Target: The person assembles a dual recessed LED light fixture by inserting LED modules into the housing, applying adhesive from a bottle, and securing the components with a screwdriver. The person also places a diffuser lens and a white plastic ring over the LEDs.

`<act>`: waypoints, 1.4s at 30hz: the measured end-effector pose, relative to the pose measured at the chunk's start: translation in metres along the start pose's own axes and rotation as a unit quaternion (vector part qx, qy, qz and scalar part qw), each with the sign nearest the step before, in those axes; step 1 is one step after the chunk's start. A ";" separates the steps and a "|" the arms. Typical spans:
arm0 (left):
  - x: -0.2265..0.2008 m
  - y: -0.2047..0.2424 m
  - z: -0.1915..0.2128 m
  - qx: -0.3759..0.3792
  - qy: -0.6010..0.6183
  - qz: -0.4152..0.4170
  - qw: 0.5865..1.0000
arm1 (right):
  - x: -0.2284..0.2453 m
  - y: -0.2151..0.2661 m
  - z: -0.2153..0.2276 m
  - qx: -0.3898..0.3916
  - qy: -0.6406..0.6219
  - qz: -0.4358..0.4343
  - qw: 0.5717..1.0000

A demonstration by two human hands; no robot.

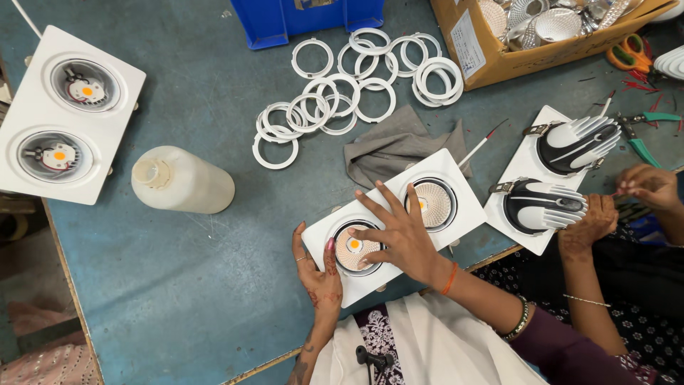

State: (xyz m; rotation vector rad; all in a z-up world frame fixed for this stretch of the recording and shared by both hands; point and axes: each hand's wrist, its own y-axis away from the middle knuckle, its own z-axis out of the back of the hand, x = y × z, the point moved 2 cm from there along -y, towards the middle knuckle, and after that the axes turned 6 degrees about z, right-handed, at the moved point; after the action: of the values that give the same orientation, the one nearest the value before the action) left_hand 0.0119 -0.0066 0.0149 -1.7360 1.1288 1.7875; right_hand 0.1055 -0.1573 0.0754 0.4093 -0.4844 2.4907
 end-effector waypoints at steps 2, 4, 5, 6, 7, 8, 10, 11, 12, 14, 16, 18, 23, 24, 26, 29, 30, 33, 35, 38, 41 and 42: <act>0.002 -0.001 -0.001 0.009 0.040 -0.005 0.999 | 0.005 0.000 -0.005 -0.023 0.001 -0.015 1.000; 0.003 -0.003 0.000 0.003 0.042 -0.001 0.999 | 0.012 0.000 -0.009 -0.032 0.002 -0.023 0.999; 0.003 -0.005 0.000 0.001 0.043 0.000 0.999 | 0.013 -0.001 -0.008 -0.037 0.003 -0.027 0.999; 0.003 -0.006 0.000 0.001 0.039 -0.009 0.999 | 0.013 0.000 -0.006 -0.041 -0.008 -0.020 0.999; 0.004 -0.008 0.000 0.001 0.034 -0.019 0.999 | 0.012 0.000 -0.004 -0.045 -0.020 -0.012 0.999; 0.005 -0.008 0.000 0.002 0.029 -0.025 0.999 | 0.013 0.002 -0.002 -0.046 -0.032 -0.008 0.998; 0.007 -0.009 0.001 0.007 0.029 -0.036 0.999 | 0.012 0.006 0.001 -0.039 -0.052 -0.008 0.998; 0.008 -0.009 0.001 0.009 0.030 -0.040 0.999 | 0.012 0.008 0.002 -0.034 -0.061 -0.007 0.998; 0.008 -0.009 0.001 0.012 0.028 -0.040 0.999 | 0.012 0.010 0.005 -0.050 -0.084 -0.018 0.995; 0.007 -0.009 0.002 0.016 0.026 -0.042 0.999 | 0.010 0.016 0.010 -0.080 -0.132 -0.038 0.987; 0.006 -0.008 0.003 0.013 0.004 -0.039 0.999 | 0.000 0.024 0.020 -0.148 -0.107 -0.064 0.981; 0.005 -0.009 0.003 0.009 -0.002 -0.033 0.999 | -0.016 0.036 0.035 -0.225 -0.046 -0.092 0.969; 0.008 -0.012 0.003 0.013 0.045 0.000 0.999 | -0.069 0.074 0.061 -0.275 0.072 -0.213 0.935; 0.010 -0.012 0.004 0.019 0.050 -0.008 0.999 | -0.077 0.079 0.061 -0.274 0.066 -0.232 0.931; 0.016 -0.014 0.008 0.028 0.059 -0.024 0.998 | -0.085 0.085 0.054 -0.248 0.018 -0.242 0.938; 0.027 -0.025 0.017 0.019 0.055 -0.021 0.998 | -0.080 0.092 0.043 -0.236 -0.004 -0.236 0.943; 0.028 -0.031 0.024 0.019 0.042 -0.039 0.998 | -0.076 0.092 0.039 -0.236 -0.004 -0.231 0.944; 0.024 -0.049 0.054 0.015 0.003 -0.054 0.998 | -0.069 0.086 0.028 -0.201 -0.146 -0.324 0.913; 0.016 -0.052 0.077 0.007 -0.023 -0.015 1.000 | -0.057 0.077 0.024 -0.183 -0.136 -0.293 0.929; 0.002 -0.051 0.095 -0.020 -0.072 0.006 0.997 | -0.046 0.064 0.023 -0.153 -0.158 -0.280 0.934; -0.011 -0.044 0.095 -0.021 -0.084 -0.032 0.996 | -0.043 0.057 0.027 -0.131 -0.169 -0.275 0.937; -0.013 -0.042 0.094 -0.029 -0.092 -0.021 0.995 | -0.044 0.055 0.028 -0.125 -0.168 -0.272 0.939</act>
State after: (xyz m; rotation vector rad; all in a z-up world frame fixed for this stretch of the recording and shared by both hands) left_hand -0.0139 0.0933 0.0073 -1.5771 0.9669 1.9274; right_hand 0.1136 -0.2321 0.0702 0.7556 -0.7042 1.8051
